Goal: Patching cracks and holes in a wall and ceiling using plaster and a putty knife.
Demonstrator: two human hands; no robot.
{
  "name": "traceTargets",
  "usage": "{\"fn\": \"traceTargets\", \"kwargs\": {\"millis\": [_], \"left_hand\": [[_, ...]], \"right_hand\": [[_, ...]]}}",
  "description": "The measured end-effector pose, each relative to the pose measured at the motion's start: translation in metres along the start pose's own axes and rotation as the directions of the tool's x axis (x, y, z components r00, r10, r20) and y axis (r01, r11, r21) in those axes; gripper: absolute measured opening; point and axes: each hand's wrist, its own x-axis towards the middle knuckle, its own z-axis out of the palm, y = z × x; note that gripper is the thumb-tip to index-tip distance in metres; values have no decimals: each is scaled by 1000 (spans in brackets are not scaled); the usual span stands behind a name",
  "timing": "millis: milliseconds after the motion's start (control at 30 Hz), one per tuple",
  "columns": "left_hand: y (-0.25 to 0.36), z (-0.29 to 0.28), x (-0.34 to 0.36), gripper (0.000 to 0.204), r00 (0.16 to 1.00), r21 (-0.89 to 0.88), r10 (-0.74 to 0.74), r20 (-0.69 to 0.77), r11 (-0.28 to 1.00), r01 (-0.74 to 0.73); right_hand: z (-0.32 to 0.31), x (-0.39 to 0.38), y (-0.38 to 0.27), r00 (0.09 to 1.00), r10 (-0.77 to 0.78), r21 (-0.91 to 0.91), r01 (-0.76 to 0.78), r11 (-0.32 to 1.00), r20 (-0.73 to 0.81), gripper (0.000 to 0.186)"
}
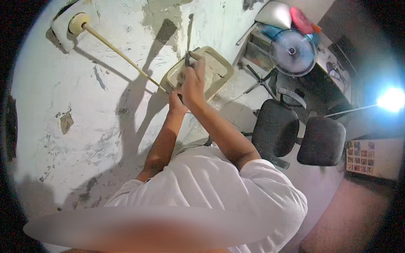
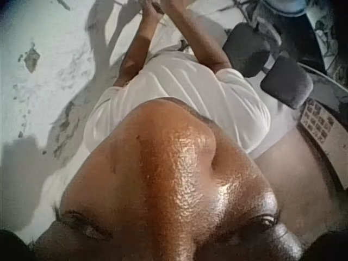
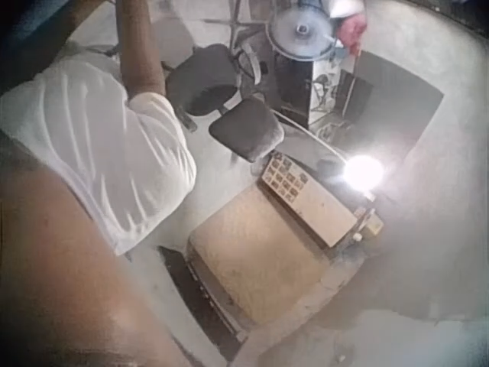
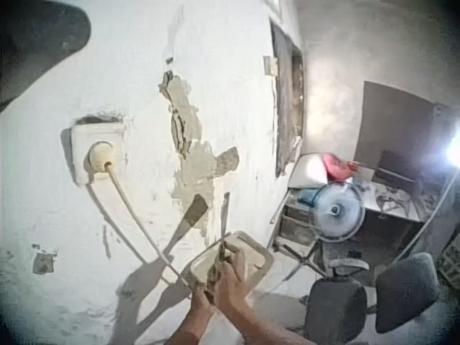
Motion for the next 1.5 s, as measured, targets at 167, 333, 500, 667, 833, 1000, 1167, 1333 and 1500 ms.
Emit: {"fn": "traceTargets", "kwargs": {"millis": [167, 333, 500, 667, 833, 1000, 1167, 1333, 1500], "left_hand": [[19, 18, -5, 50, 980, -79, -38, 195, 995, 54], [19, 15, 3, 50, 966, -43, -98, 240, 993, 112], [23, 3, -2, 50, 952, -12, -142, 271, 988, 151], [38, -22, -15, 49, 938, 17, -183, 294, 982, 186], [40, -36, -14, 49, 925, 56, -221, 308, 975, 214], [17, -12, 36, 49, 938, 62, -197, 285, 980, 187], [12, -17, 30, 49, 925, 98, -235, 299, 972, 215], [13, -36, 33, 49, 923, 121, -257, 287, 965, 231], [3, -45, 38, 48, 921, 145, -278, 273, 958, 246]], "right_hand": [[63, -12, -18, 998, 27, 82, -22, 996, -57, 40], [105, -12, -20, 1000, -24, -28, 24, 999, -9, 41], [117, -25, -8, 982, -129, -178, 153, 972, 137, 42], [112, -62, -12, 981, -65, -192, 100, 976, 183, 42], [90, -80, -3, 985, -131, -190, 150, 970, 109, 36], [88, -22, -1, 977, -212, -234, 199, 952, -32, 27], [99, 46, 2, 942, -335, -335, 309, 890, -23, 25], [110, 3, -6, 967, -235, -229, 252, 940, 101, 28], [74, -57, -23, 964, -92, -297, 167, 940, 251, 27]]}}
